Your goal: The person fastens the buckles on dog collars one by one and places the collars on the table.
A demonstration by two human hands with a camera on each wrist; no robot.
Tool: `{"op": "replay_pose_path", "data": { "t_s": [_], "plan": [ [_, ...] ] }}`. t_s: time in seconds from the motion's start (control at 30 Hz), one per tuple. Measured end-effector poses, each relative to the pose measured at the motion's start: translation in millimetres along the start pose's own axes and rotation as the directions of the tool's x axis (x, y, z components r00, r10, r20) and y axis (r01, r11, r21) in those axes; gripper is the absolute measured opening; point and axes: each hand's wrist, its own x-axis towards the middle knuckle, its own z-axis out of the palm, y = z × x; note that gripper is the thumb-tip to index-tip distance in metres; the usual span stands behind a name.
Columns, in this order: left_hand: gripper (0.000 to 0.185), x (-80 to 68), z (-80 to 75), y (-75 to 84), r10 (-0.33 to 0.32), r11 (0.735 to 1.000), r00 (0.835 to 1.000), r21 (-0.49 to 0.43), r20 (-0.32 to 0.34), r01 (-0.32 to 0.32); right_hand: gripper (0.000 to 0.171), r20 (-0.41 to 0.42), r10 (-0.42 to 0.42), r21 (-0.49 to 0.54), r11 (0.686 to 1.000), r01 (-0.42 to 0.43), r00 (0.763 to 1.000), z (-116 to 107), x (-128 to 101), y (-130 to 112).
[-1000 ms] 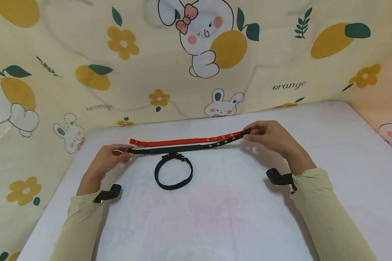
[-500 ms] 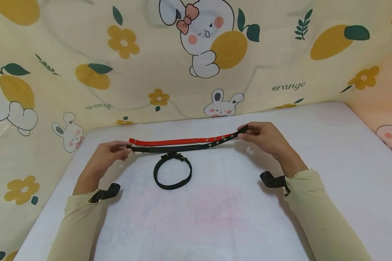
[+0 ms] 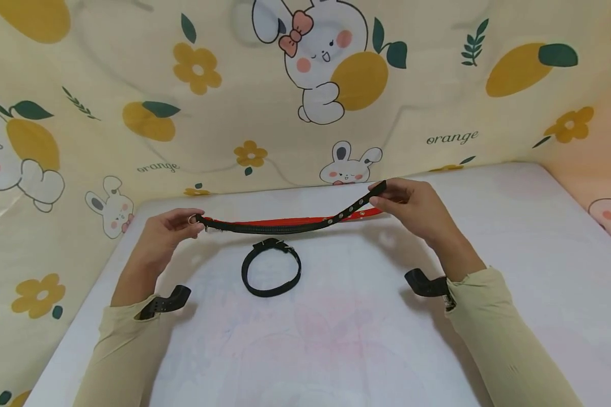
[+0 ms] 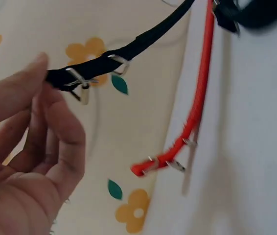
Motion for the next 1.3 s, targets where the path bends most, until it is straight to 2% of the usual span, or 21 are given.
{"op": "replay_pose_path", "data": {
  "t_s": [0.07,0.17,0.33,0.47,0.7,0.83,0.93,1.17,1.3],
  "plan": [
    [0.022,-2.3,2.4,4.0,0.058,0.997,0.998,-0.043,-0.020,-0.059,0.042,-0.013,-0.018,0.018,1.000,0.018,1.000,-0.9,-1.6,-4.2],
    [0.023,-6.2,6.6,11.1,0.148,0.980,0.989,-0.133,-0.033,-0.151,0.040,-0.037,-0.041,0.040,0.998,0.043,0.998,-2.6,-5.1,-10.5],
    [0.030,-11.9,14.7,21.8,0.264,0.923,0.964,-0.283,-0.029,-0.261,0.034,-0.070,-0.073,0.046,0.996,0.076,0.995,-4.9,-10.3,-20.6],
    [0.037,-15.3,21.8,29.4,0.315,0.880,0.948,-0.358,-0.052,-0.312,0.035,-0.081,-0.082,0.048,0.995,0.086,0.993,-6.5,-13.7,-27.5],
    [0.031,-18.1,31.1,35.9,0.310,0.826,0.942,-0.455,-0.126,-0.332,0.033,-0.095,-0.112,0.096,0.988,0.121,0.989,-7.7,-17.1,-34.2],
    [0.033,-19.6,35.8,38.0,0.309,0.815,0.930,-0.450,-0.198,-0.366,0.030,-0.130,-0.139,0.093,0.984,0.152,0.982,-6.9,-18.2,-36.8],
    [0.037,-20.5,40.8,40.8,0.308,0.810,0.924,-0.446,-0.227,-0.380,0.028,-0.161,-0.176,0.088,0.977,0.192,0.971,-7.3,-20.1,-39.0],
    [0.034,-22.0,55.6,48.6,0.320,0.782,0.918,-0.481,-0.234,-0.396,0.028,-0.163,-0.268,0.146,0.945,0.291,0.950,-6.9,-23.7,-46.6],
    [0.036,-26.2,62.0,52.6,0.295,0.790,0.925,-0.484,-0.241,-0.378,0.029,-0.141,-0.274,0.137,0.946,0.293,0.951,-4.0,-24.9,-50.6]
  ]
}}
